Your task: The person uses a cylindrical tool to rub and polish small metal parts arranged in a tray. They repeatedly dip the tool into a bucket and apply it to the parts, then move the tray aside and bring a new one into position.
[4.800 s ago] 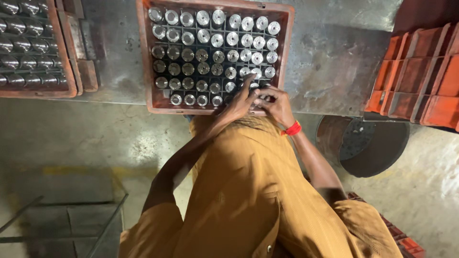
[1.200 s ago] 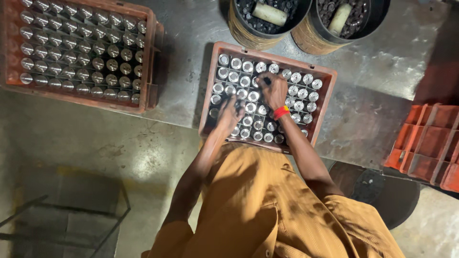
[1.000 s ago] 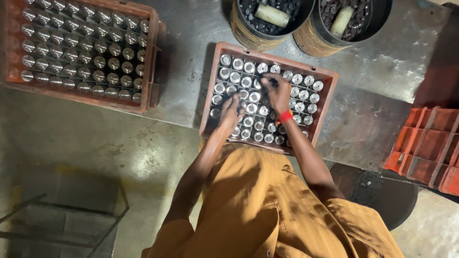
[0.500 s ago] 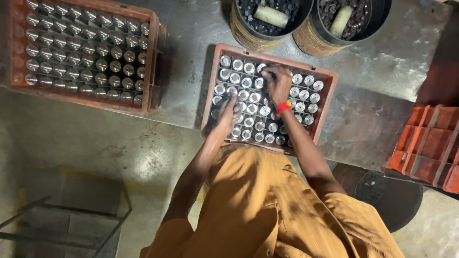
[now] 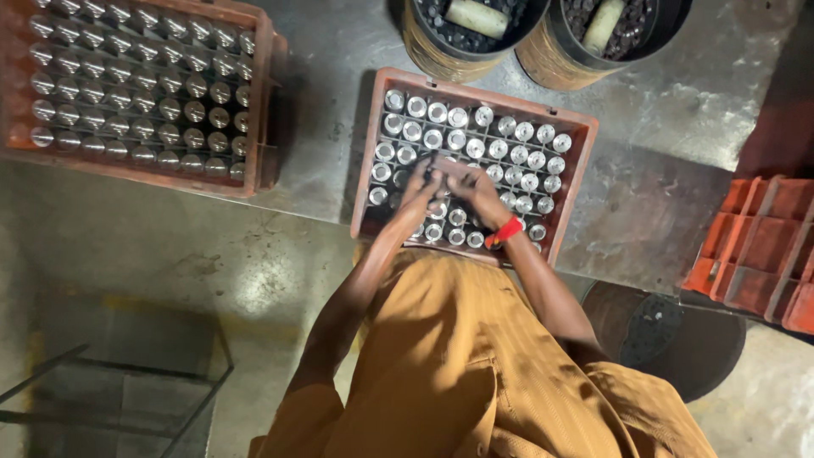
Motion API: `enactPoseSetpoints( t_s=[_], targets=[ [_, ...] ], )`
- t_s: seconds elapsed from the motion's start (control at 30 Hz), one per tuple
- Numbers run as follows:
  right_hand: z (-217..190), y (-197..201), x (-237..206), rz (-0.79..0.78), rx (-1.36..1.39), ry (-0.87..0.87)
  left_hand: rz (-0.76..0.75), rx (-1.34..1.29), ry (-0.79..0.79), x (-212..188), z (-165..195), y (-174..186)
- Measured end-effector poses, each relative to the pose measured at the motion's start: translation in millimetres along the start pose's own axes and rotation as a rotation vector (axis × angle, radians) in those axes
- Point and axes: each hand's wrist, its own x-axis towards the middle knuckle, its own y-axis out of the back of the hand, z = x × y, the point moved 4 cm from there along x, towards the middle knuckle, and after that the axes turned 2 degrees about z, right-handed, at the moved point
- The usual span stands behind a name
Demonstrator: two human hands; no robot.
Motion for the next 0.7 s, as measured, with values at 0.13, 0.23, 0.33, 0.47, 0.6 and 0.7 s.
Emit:
enactPoseSetpoints(
  t_s=[0.13,0.23,0.33,0.47,0.6,0.7],
  targets=[
    [32,18,-32,0.217,0.043,-0.051,0.215,0.194,0.234,0,-35,4],
    [29,35,-50,0.412,-0.177,0.137,0.125,-0.11,0.045,2,-43,14],
    [11,28,-61,0.44,-0.648,0.444,0.193,-0.199,0.021,0,-45,29],
    [1,10,-50,0.414,-0.853,0.411,0.241,-0.006,0.107,-6,-47,32],
    [-5,11,-32,0.409,-0.865,0.229,0.211,0.004,0.099,-10,-46,28],
    [-7,15,-34,0.402,-0.808,0.188,0.153,0.0,0.052,-9,-42,24]
  ],
)
